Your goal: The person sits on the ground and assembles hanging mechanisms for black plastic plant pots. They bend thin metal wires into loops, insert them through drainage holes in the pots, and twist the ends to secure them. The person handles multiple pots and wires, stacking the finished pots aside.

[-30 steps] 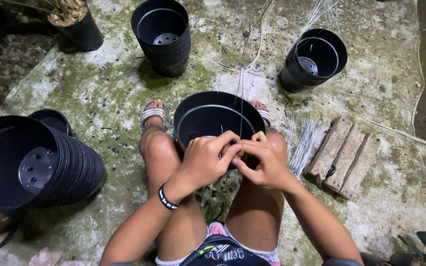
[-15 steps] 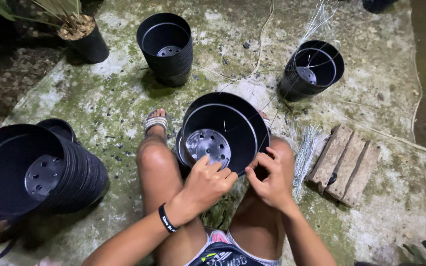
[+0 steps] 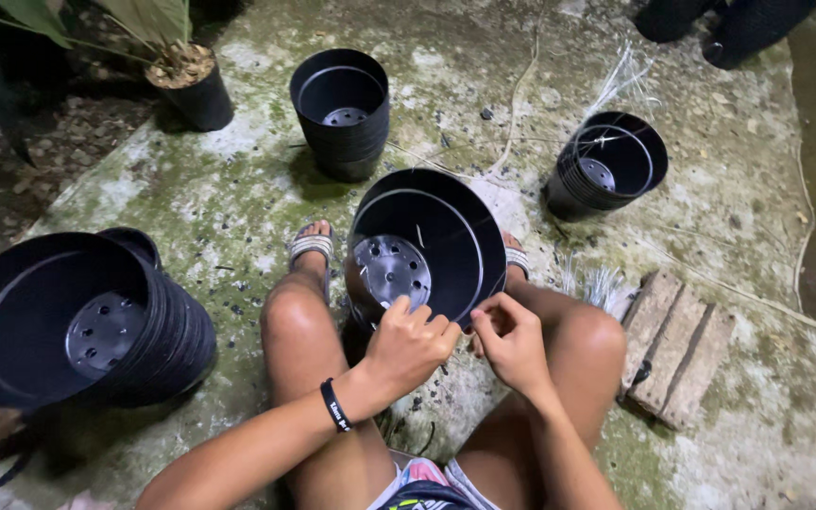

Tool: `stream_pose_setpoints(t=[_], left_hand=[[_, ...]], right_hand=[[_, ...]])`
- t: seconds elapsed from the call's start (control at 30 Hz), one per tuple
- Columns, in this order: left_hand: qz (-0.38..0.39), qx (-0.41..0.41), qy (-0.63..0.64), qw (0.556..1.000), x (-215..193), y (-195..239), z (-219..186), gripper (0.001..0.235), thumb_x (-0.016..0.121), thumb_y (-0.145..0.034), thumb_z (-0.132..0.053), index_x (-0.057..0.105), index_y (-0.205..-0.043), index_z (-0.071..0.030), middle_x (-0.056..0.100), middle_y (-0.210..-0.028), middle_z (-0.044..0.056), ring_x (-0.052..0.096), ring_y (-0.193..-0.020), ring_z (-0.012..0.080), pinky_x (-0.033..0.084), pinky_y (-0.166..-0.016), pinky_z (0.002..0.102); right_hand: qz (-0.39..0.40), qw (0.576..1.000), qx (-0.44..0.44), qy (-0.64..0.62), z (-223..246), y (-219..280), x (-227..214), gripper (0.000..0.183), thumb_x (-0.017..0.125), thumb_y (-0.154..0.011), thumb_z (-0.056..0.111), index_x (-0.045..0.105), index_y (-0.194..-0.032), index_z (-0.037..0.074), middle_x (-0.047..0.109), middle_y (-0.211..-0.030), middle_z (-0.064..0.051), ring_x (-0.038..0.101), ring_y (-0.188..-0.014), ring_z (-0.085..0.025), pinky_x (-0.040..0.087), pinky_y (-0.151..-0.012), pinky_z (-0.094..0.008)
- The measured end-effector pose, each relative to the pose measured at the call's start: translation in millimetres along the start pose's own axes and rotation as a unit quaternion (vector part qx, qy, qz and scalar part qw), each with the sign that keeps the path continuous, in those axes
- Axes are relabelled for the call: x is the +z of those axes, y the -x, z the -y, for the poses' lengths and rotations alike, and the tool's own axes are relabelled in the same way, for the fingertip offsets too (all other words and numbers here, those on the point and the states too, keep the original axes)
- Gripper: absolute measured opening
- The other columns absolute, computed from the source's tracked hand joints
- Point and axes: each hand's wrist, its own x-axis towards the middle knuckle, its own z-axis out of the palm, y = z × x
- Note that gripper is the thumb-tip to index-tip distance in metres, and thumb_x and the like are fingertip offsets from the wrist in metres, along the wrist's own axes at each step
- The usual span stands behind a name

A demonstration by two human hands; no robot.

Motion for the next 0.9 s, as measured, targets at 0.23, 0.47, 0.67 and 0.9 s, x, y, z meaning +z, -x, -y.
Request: stream_pose_setpoints(t=[0.23, 0.47, 0.67, 0.9], left_hand=[[-0.005, -0.006, -0.022, 1.000, 21.0, 3.2, 1.1, 0.013, 0.066, -0.076, -0.014, 0.057, -0.067, -0.014, 0.058, -0.064, 0.005, 0.060, -0.064, 0.0212, 0.046, -0.068, 0.039], [0.000, 0.000, -0.020, 1.000, 35.1, -0.1, 7.5, 0.013, 0.066, -0.076, -0.014, 0.058, -0.066, -0.014, 0.059, -0.064, 0.004, 0.060, -0.065, 0.0211, 0.045, -0.065, 0.038], [0.006, 0.016, 0.108, 0.994, 19.1, -1.1, 53.6, 0.008, 0.075, -0.076, -0.018, 0.068, -0.076, -0.015, 0.068, -0.074, -0.001, 0.064, -0.077, 0.0199, 0.041, -0.086, 0.049], [0.089, 0.039, 0.297, 0.950, -9.9, 17.5, 92.1, 0.034, 0.085, -0.067, -0.015, 0.073, -0.100, -0.016, 0.072, -0.095, -0.004, 0.063, -0.108, 0.0171, 0.030, -0.110, 0.054]], right_hand=[[-0.047, 0.997, 0.001, -0.065, -54.5, -17.1, 0.7, 0.010, 0.062, -0.093, 0.000, 0.060, -0.083, -0.002, 0.060, -0.060, -0.003, 0.058, -0.048, -0.009, 0.051, -0.045, -0.027], [-0.046, 0.996, 0.008, -0.070, -56.8, -29.1, -0.9, 0.007, 0.063, -0.093, 0.001, 0.060, -0.088, -0.003, 0.062, -0.063, -0.004, 0.060, -0.050, -0.010, 0.050, -0.046, -0.027], [0.013, 0.997, -0.052, 0.058, -13.2, -15.5, -26.6, 0.046, 0.074, -0.088, 0.009, 0.057, -0.130, 0.003, 0.057, -0.069, -0.001, 0.055, -0.060, -0.009, 0.048, -0.056, -0.025], [-0.049, 0.977, -0.141, 0.153, 16.1, -14.6, -85.4, 0.055, 0.076, -0.091, 0.021, 0.059, -0.141, 0.008, 0.059, -0.121, -0.009, 0.059, -0.112, -0.019, 0.049, -0.101, -0.035]])
